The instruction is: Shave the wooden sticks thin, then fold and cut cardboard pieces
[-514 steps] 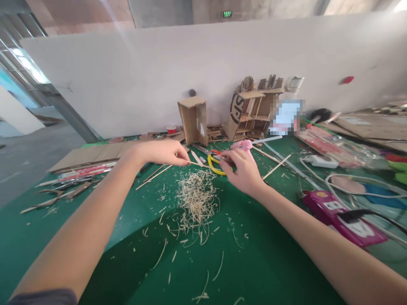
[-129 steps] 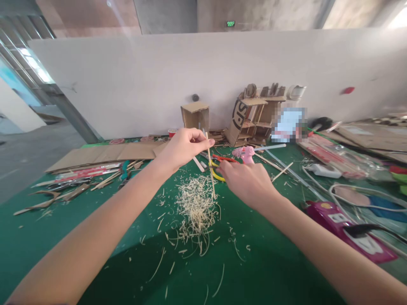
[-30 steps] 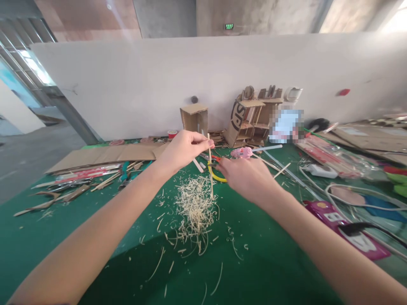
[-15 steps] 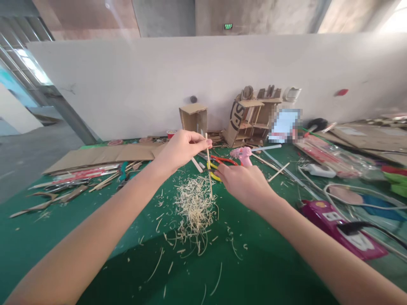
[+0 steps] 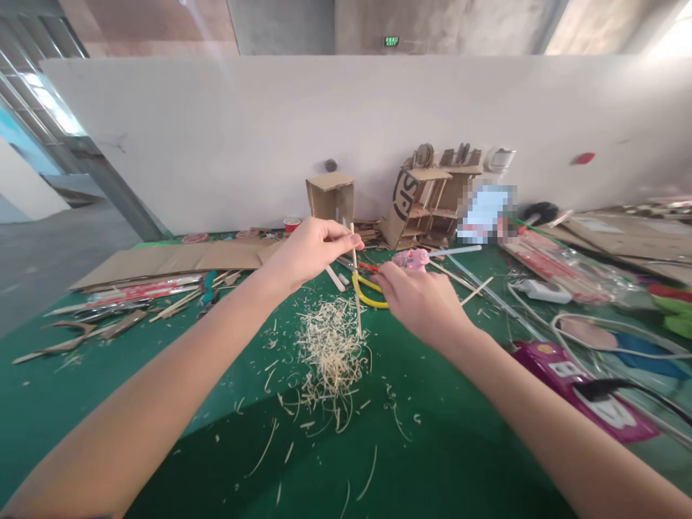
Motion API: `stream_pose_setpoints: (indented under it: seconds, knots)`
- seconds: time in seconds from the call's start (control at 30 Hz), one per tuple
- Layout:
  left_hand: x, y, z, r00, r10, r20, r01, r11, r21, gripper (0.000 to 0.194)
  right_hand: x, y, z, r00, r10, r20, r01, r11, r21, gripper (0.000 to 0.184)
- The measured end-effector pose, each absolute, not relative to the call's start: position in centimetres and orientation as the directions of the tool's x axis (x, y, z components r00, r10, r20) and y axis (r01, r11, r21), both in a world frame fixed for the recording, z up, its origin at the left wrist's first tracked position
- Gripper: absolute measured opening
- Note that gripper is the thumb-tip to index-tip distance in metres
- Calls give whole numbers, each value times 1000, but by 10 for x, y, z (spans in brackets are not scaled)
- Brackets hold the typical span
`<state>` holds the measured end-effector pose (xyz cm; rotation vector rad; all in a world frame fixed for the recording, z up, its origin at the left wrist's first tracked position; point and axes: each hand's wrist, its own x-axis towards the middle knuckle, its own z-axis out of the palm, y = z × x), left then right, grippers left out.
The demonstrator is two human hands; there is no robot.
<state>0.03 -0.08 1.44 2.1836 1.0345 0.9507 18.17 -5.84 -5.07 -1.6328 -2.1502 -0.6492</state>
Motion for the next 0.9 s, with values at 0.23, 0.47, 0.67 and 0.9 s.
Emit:
stream_pose_setpoints:
  seconds: [0.23,0.47,0.67,0.9]
  knots:
    - [2,-3,15,498,795,347,387,-562,731,24,186,-55,-48,-310,771,557,951,256,174,41]
    - [1,1,12,476,806,352,410,-557,722,25,185,-60,-68,-446,830,334,893,390,222,41]
    - [-3,7,9,490,799,348,406,-563,720,26,191,-57,-66,-346,800,490,934,346,93,39]
    - [-2,12,1,466,772,432,394,-618,680,17,192,-55,-65,-472,729,497,868,484,115,38]
